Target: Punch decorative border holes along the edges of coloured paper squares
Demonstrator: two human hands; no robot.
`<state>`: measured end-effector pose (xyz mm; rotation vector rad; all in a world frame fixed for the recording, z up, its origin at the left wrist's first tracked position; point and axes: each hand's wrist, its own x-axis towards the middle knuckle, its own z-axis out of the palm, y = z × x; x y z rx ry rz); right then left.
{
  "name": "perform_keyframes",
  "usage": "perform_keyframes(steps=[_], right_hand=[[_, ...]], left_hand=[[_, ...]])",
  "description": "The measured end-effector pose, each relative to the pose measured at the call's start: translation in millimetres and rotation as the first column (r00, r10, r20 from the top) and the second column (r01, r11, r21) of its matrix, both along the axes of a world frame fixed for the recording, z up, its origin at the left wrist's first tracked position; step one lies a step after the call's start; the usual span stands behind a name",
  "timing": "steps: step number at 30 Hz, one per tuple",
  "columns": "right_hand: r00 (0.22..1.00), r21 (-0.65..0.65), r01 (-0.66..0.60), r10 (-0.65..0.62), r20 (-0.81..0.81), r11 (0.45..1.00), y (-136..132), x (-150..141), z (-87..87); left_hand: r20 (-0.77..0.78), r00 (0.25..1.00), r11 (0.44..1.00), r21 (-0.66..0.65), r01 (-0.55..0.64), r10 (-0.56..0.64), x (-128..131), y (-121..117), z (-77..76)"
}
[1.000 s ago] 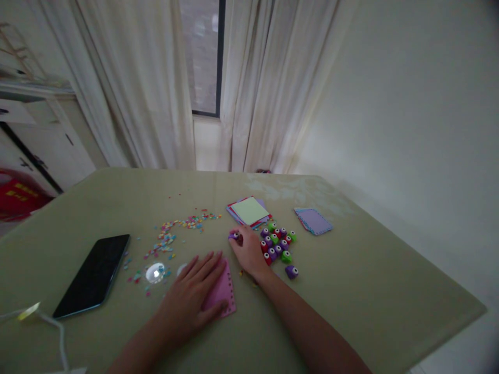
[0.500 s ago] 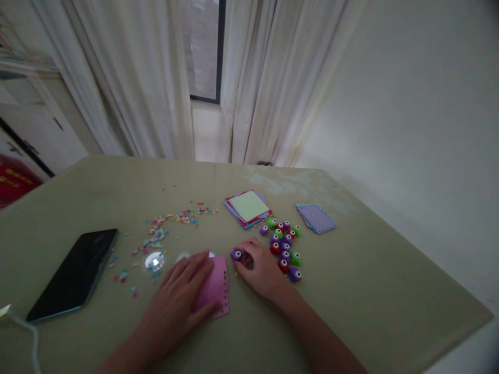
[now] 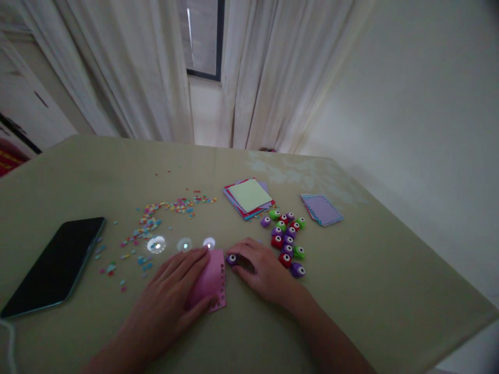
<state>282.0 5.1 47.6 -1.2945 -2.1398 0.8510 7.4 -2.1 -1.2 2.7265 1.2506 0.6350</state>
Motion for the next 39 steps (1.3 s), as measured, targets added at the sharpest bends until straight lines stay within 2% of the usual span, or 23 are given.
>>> perform_keyframes(steps=[5,11,19,26,33,39], right_hand=[[0.993,-0.063,0.109,-0.112,-0.035,0.992,2,0,-0.2],[0.982,-0.066,0.166,-0.171,-0.077,0.984,0,-5,-5.4],[0.945,-0.159,0.238,-0.266,-0.189,0.958,-2,-12,-11.2],[0.959,-0.119,0.194,-0.214,-0.188,0.974,-3,-14,-9.5],[0.976,-0.050,0.186,-0.190,-0.102,0.981,-2,-15,-9.0],[0.980,-0.058,0.155,-0.161,-0.113,0.986,-2,-14,-10.3]], left_hand=[[0.006,1.000,1.000,-0.013,0.016,-0.016,0,0,0.3],[-0.004,1.000,0.999,-0.035,-0.007,0.007,0,-2,-0.9],[0.020,1.000,0.998,-0.060,-0.006,0.007,2,-1,3.3],[0.015,1.000,0.999,-0.043,0.012,-0.011,1,-2,3.2],[-0.020,1.000,1.000,-0.008,0.023,-0.024,2,-2,4.6],[-0.029,0.999,1.000,-0.004,0.019,-0.019,2,-2,3.9]])
